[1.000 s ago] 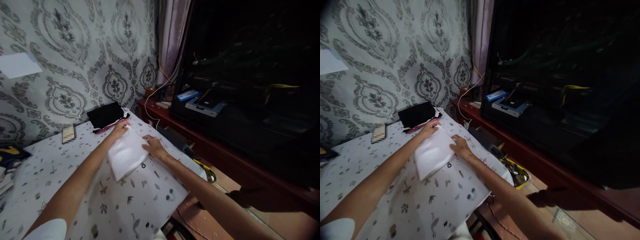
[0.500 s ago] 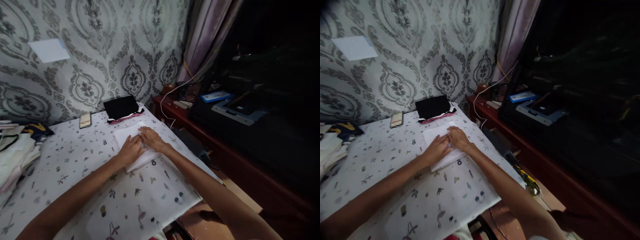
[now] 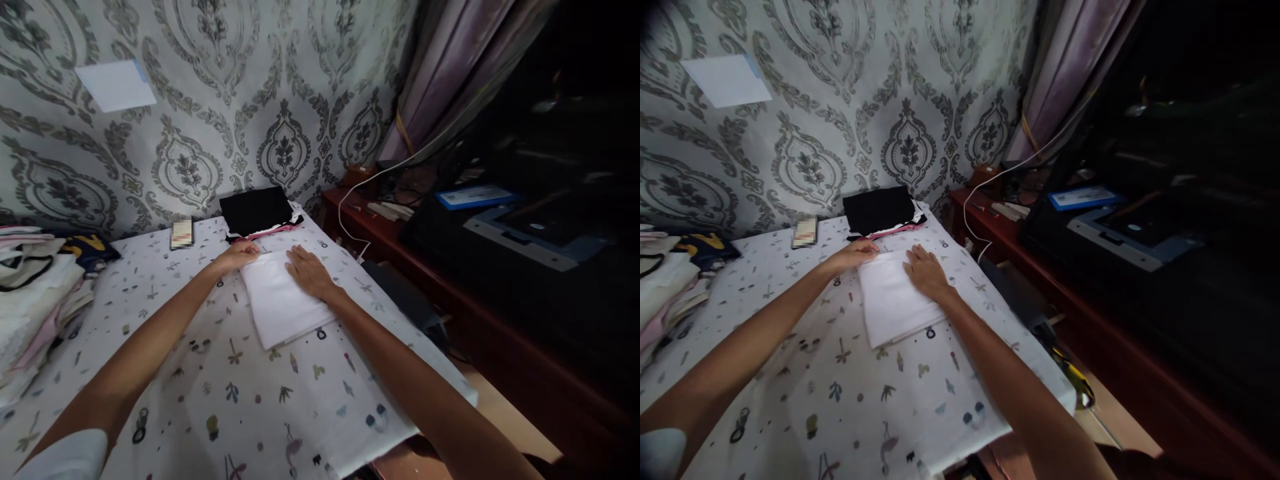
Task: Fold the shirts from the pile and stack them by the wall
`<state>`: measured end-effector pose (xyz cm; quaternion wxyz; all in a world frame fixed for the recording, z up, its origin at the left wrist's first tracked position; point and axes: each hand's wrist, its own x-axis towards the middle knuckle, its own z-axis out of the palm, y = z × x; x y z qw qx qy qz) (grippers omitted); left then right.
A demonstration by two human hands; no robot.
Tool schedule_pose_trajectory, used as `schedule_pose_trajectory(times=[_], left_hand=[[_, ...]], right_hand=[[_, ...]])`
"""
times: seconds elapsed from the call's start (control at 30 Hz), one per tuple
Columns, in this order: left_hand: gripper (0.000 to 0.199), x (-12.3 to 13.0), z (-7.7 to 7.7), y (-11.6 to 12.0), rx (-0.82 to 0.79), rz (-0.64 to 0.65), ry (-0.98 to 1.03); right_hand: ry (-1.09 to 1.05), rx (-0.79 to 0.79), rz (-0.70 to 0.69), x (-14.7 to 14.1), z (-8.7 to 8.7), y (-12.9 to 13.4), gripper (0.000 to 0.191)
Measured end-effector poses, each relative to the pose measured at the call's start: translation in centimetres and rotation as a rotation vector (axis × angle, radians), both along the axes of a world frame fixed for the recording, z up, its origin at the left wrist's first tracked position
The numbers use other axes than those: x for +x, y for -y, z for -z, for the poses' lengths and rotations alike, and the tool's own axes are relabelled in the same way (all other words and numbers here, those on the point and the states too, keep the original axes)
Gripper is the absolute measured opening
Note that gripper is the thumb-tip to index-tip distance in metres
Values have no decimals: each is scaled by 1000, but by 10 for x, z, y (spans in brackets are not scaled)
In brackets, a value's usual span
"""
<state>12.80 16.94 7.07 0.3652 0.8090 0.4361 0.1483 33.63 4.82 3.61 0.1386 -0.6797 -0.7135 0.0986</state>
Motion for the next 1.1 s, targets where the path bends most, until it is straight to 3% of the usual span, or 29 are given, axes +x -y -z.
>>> schedule_pose_trajectory(times=[0.2, 0.33, 0.47, 0.6, 0.7, 0.83, 0.97, 1.1], left_hand=[[34, -13, -4, -10, -137, 149, 23], [37, -26, -6, -19, -86, 233, -16], [30, -44, -4, -25, 111, 106, -85], [30, -68, -6, -15, 148, -8, 10], [27, -71, -10, 16, 215, -46, 132], [23, -54, -18, 95, 213, 96, 155], [16, -37, -18, 177, 341, 290, -25], [9, -29, -3, 210, 556, 299, -278]], right_hand=[[4, -11, 3, -1, -2, 1, 55], [9, -18, -8, -1, -3, 2, 55], [4, -16, -5, 0, -2, 2, 55], [-4, -35, -10, 0, -6, -2, 54], [-24, -77, -31, 2, -12, -1, 53], [-91, -13, -58, 8, -22, 27, 51], [-169, -14, -201, 10, -32, 79, 54], [-176, -133, -292, 5, -32, 111, 70]])
